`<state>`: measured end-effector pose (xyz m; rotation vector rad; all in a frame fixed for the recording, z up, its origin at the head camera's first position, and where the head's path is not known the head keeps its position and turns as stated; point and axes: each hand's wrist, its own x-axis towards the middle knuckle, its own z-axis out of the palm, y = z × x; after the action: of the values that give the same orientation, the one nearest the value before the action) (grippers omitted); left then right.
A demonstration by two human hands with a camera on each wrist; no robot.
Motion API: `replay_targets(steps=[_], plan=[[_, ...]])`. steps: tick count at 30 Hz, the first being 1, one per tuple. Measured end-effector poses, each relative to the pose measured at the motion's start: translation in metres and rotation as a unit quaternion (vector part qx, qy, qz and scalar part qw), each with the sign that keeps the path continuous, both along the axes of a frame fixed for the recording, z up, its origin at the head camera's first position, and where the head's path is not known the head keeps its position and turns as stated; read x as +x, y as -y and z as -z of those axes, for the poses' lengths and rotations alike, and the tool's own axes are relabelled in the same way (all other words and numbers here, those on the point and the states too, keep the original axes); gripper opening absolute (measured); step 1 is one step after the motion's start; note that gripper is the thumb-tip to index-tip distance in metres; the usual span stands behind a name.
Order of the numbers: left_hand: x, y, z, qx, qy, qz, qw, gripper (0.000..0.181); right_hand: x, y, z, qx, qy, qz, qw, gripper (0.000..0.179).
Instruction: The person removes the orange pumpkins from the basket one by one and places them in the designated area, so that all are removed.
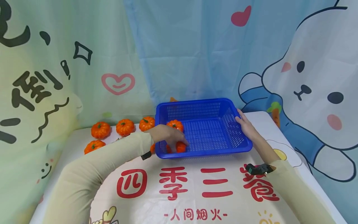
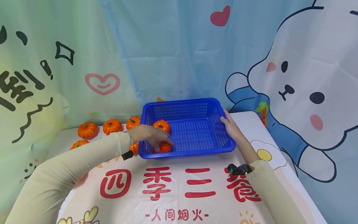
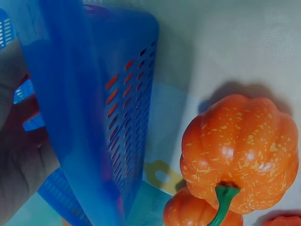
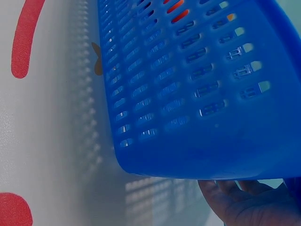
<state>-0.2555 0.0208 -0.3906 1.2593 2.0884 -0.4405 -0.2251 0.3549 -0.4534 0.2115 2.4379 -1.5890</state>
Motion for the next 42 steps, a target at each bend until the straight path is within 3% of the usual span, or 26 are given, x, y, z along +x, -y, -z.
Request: replay_targets(steps=[13,15,18,22,24,26,28,31,35,37,42], plan=[[-0.001,-0.001,0.000,0.018,-0.023,0.020,0.9994,0.060,0.001,0.001,0.000,0.001,-0.001,0.000,1.0000,0.063],[-0.003,-0.001,-0.006,0.044,-0.026,0.025,0.9984,0.061,0.000,0.001,0.003,-0.001,0.003,-0.001,1.0000,0.062],[-0.001,0.002,-0.029,0.096,-0.034,0.034,0.9942,0.060,-0.001,0.002,0.006,-0.007,0.006,-0.003,1.0000,0.061],[0.017,0.020,-0.067,0.165,-0.042,0.028,0.9851,0.060,-0.001,0.003,0.008,-0.009,0.009,-0.005,0.9999,0.061],[0.031,0.037,-0.078,0.199,-0.037,0.020,0.9791,0.059,0.000,0.002,0.007,-0.008,0.008,-0.003,0.9999,0.061],[0.049,0.058,-0.079,0.233,-0.026,0.014,0.9720,0.060,0.001,0.001,0.006,-0.006,0.006,-0.001,1.0000,0.061],[0.070,0.083,-0.071,0.265,-0.015,-0.004,0.9641,0.061,0.001,0.001,0.004,-0.004,0.003,0.000,1.0000,0.061],[0.108,0.120,-0.046,0.334,-0.023,-0.046,0.9412,0.063,0.000,0.003,0.003,-0.008,0.000,-0.003,1.0000,0.062],[0.152,0.163,-0.008,0.436,-0.081,-0.115,0.8888,0.063,-0.002,0.004,0.004,-0.008,-0.003,-0.010,0.9999,0.063],[0.166,0.179,0.006,0.470,-0.111,-0.150,0.8625,0.063,-0.002,0.004,0.004,-0.003,-0.003,-0.010,0.9999,0.063],[0.179,0.203,0.021,0.494,-0.156,-0.256,0.8164,0.069,-0.001,0.001,0.000,-0.001,0.000,-0.007,1.0000,0.062]])
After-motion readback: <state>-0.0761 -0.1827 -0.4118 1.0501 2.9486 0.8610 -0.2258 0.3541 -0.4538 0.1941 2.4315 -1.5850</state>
